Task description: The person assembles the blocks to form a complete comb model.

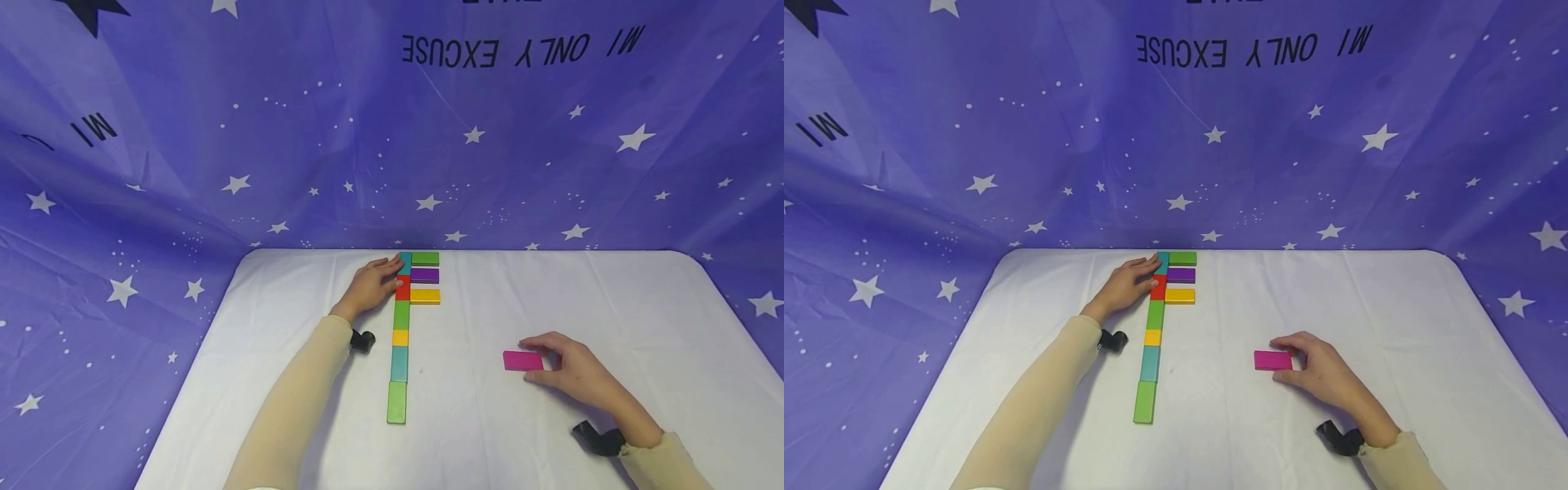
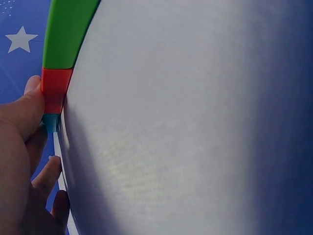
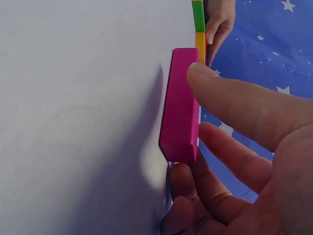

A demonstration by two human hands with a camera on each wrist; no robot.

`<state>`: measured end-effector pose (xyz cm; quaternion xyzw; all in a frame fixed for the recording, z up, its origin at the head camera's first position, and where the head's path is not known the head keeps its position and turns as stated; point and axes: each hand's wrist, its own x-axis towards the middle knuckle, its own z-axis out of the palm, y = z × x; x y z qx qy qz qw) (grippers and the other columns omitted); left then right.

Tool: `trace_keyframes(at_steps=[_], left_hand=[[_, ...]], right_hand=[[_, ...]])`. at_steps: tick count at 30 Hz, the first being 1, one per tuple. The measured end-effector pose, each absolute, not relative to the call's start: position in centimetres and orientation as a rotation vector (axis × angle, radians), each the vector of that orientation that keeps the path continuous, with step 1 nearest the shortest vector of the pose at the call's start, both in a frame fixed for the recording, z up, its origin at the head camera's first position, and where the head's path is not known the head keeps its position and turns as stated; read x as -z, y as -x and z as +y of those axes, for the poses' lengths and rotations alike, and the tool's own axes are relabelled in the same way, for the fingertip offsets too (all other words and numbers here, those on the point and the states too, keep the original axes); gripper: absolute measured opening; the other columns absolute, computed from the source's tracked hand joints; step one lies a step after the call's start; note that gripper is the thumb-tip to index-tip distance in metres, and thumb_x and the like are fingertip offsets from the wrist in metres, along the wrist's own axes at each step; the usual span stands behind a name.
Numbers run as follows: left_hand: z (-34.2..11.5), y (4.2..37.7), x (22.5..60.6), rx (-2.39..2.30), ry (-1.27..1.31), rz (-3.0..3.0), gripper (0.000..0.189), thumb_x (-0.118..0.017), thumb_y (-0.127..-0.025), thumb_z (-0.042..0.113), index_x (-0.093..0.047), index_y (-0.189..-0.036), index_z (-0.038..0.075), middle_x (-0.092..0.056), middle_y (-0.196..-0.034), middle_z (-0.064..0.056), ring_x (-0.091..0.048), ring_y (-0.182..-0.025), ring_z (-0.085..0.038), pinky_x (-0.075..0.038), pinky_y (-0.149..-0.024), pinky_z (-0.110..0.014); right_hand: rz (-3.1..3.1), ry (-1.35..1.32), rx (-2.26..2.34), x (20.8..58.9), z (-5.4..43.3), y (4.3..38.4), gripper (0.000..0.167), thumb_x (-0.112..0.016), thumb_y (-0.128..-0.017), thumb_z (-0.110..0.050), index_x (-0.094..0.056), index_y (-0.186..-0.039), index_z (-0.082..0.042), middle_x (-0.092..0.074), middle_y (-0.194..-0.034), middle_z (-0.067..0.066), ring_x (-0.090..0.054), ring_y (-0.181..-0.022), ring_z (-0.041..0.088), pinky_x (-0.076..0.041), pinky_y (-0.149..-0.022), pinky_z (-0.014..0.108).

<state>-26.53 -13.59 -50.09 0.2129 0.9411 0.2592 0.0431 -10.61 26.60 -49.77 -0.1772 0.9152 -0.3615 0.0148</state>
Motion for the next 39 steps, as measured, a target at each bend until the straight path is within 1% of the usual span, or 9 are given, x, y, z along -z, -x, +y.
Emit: trace_keyframes(at_steps=[3, 6, 11, 13, 15, 19, 22, 28, 39], left_hand=[[-13.61, 26.54, 50.06, -0.791, -0.652, 2.877, 0.054, -0.061, -0.101, 0.034, -0.049, -0.15, 0.015, -0.038, -0.159, 0.003, -0.034, -0.147, -0.027, -0.024, -0.119, -0.053], [-13.64, 26.53, 50.03, -0.789, -0.653, 2.875, 0.053, -0.061, -0.101, 0.034, -0.049, -0.15, 0.015, -0.038, -0.159, 0.003, -0.034, -0.147, -0.027, -0.024, -0.119, -0.052], [-13.66, 26.51, 50.01, -0.787, -0.649, 2.874, 0.053, -0.06, -0.101, 0.034, -0.049, -0.15, 0.015, -0.038, -0.159, 0.003, -0.034, -0.147, -0.027, -0.024, -0.118, -0.053], [-13.66, 26.51, 50.03, -0.787, -0.65, 2.874, 0.053, -0.06, -0.101, 0.034, -0.049, -0.15, 0.015, -0.038, -0.159, 0.003, -0.034, -0.147, -0.027, -0.024, -0.118, -0.053], [-13.66, 26.51, 50.03, -0.789, -0.653, 2.875, 0.053, -0.06, -0.101, 0.034, -0.049, -0.15, 0.015, -0.038, -0.159, 0.003, -0.034, -0.147, -0.027, -0.024, -0.118, -0.053], [-13.66, 26.52, 50.04, -0.787, -0.655, 2.875, 0.053, -0.06, -0.102, 0.034, -0.049, -0.15, 0.015, -0.038, -0.159, 0.003, -0.034, -0.147, -0.028, -0.024, -0.118, -0.053], [-13.66, 26.53, 50.05, -0.784, -0.653, 2.877, 0.053, -0.06, -0.102, 0.034, -0.049, -0.15, 0.015, -0.038, -0.159, 0.003, -0.034, -0.147, -0.027, -0.024, -0.119, -0.053], [-13.66, 26.52, 50.02, -0.788, -0.65, 2.877, 0.053, -0.06, -0.101, 0.034, -0.049, -0.15, 0.015, -0.038, -0.159, 0.003, -0.034, -0.147, -0.027, -0.024, -0.118, -0.053], [-13.6, 26.53, 50.05, -0.789, -0.641, 2.875, 0.053, -0.06, -0.102, 0.033, -0.049, -0.15, 0.015, -0.038, -0.159, 0.003, -0.034, -0.147, -0.027, -0.024, -0.119, -0.052]], right_hand=[[2.842, 0.534, 1.089, 49.82, 26.69, 10.66, 0.051, -0.091, -0.072, -0.015, -0.072, -0.119, -0.011, -0.069, -0.11, 0.002, -0.051, -0.077, 0.011, -0.043, -0.063, 0.023], [2.845, 0.514, 1.034, 49.73, 26.8, 10.79, 0.05, -0.091, -0.072, -0.016, -0.072, -0.118, -0.012, -0.069, -0.11, 0.001, -0.054, -0.085, 0.013, -0.046, -0.068, 0.025], [2.842, 0.499, 0.974, 49.47, 26.92, 11.03, 0.046, -0.091, -0.073, -0.019, -0.073, -0.114, -0.014, -0.068, -0.11, 0.0, -0.061, -0.098, 0.021, -0.051, -0.08, 0.035], [2.838, 0.491, 0.965, 49.37, 26.93, 11.03, 0.043, -0.091, -0.073, -0.019, -0.074, -0.113, -0.014, -0.068, -0.109, -0.001, -0.061, -0.1, 0.023, -0.052, -0.083, 0.038], [2.836, 0.484, 0.965, 49.3, 26.93, 11.01, 0.041, -0.091, -0.073, -0.018, -0.074, -0.111, -0.015, -0.068, -0.108, -0.001, -0.061, -0.099, 0.022, -0.052, -0.084, 0.039], [2.836, 0.483, 0.977, 49.23, 26.93, 11.01, 0.038, -0.09, -0.074, -0.018, -0.074, -0.109, -0.015, -0.068, -0.106, -0.003, -0.059, -0.096, 0.019, -0.051, -0.081, 0.034], [2.839, 0.496, 0.998, 49.35, 27.0, 11.03, 0.037, -0.09, -0.075, -0.019, -0.075, -0.108, -0.015, -0.067, -0.104, -0.005, -0.057, -0.092, 0.016, -0.049, -0.077, 0.03], [2.872, 0.535, 1.04, 49.7, 27.06, 11.04, 0.034, -0.089, -0.076, -0.02, -0.075, -0.107, -0.017, -0.068, -0.101, -0.007, -0.056, -0.089, 0.012, -0.047, -0.074, 0.027], [2.865, 0.594, 1.166, 49.26, 26.33, 11.36, 0.032, -0.087, -0.078, -0.017, -0.075, -0.107, -0.016, -0.068, -0.099, -0.006, -0.053, -0.077, 0.012, -0.043, -0.063, 0.025]])
